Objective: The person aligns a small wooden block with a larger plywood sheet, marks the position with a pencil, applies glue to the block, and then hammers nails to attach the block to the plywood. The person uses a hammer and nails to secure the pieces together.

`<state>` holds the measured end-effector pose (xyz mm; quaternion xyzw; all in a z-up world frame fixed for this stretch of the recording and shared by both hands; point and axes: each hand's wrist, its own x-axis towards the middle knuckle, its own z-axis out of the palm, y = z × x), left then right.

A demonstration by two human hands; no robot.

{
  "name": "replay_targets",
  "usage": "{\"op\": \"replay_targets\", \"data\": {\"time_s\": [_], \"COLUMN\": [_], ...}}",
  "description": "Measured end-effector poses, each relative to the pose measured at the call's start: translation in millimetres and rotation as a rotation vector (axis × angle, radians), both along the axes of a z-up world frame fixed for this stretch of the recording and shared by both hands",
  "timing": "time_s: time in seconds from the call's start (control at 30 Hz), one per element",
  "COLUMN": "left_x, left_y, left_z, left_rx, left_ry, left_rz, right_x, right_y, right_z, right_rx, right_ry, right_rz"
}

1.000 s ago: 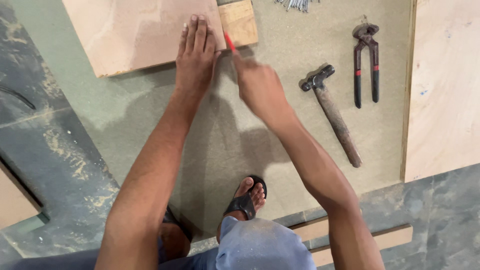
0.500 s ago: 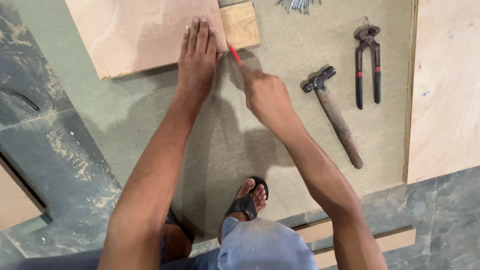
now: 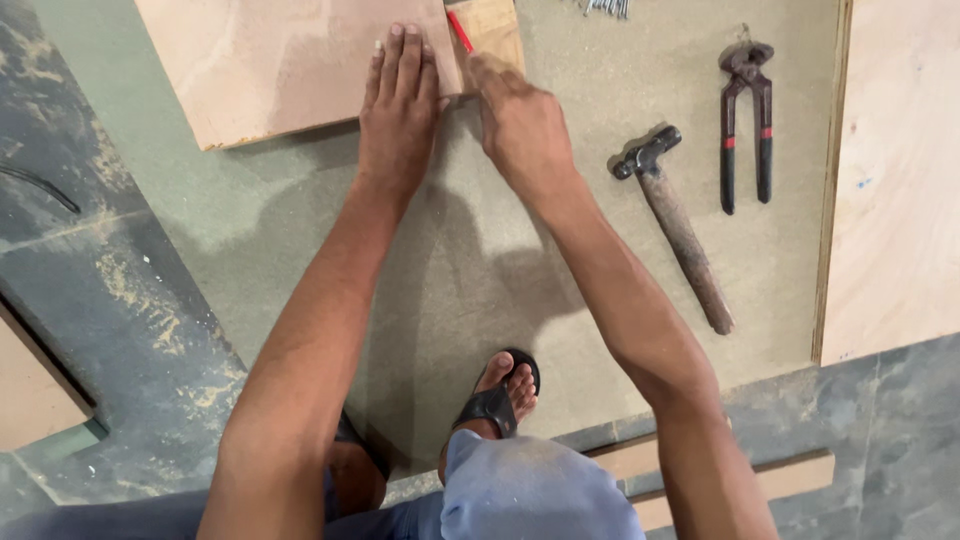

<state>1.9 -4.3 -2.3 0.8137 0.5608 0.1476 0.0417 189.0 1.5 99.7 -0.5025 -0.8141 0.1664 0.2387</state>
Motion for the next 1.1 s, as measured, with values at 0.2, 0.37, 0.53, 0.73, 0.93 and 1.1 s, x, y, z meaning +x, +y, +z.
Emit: {"op": "replay_targets", "data": {"time_s": [0.2,0.37,0.53,0.73,0.93,1.1], "left_x": [-1.3,-7.3,-25.5,-108.8,-229.6,-253.1], "left_y": [4.8,10.8,54.0,92.1,10.9,-61.9], "left_z": [-6.4,5.7,104.1,188.2,114.1,14.4], "left_rx": [0.001,0.066,-0.459,-0.481,0.004,-0.06], "left_ry": [-0.007,0.399,0.456,0.375,-0.238,-0.713], "left_rz": [-0.008,-0.039,-0.164,-0.15,0.211,0.565], "right_x": [33.3,92.2,163.5,159.9,45.7,-40.9], "right_y": [-88.2,-72.8,-8.5,9.7,16.5,33.7], "right_z": [37.6,13.1,-41.4,-38.1,88.8,145.6], "right_rx": [-0.247,0.048,0.091,0.135,-0.138,-0.104], "right_ry": [-0.161,-0.023,-0.055,-0.192,-0.286,-0.622], "right_rz": [0.027,-0.244,-0.535,-0.532,0.103,0.411]}}
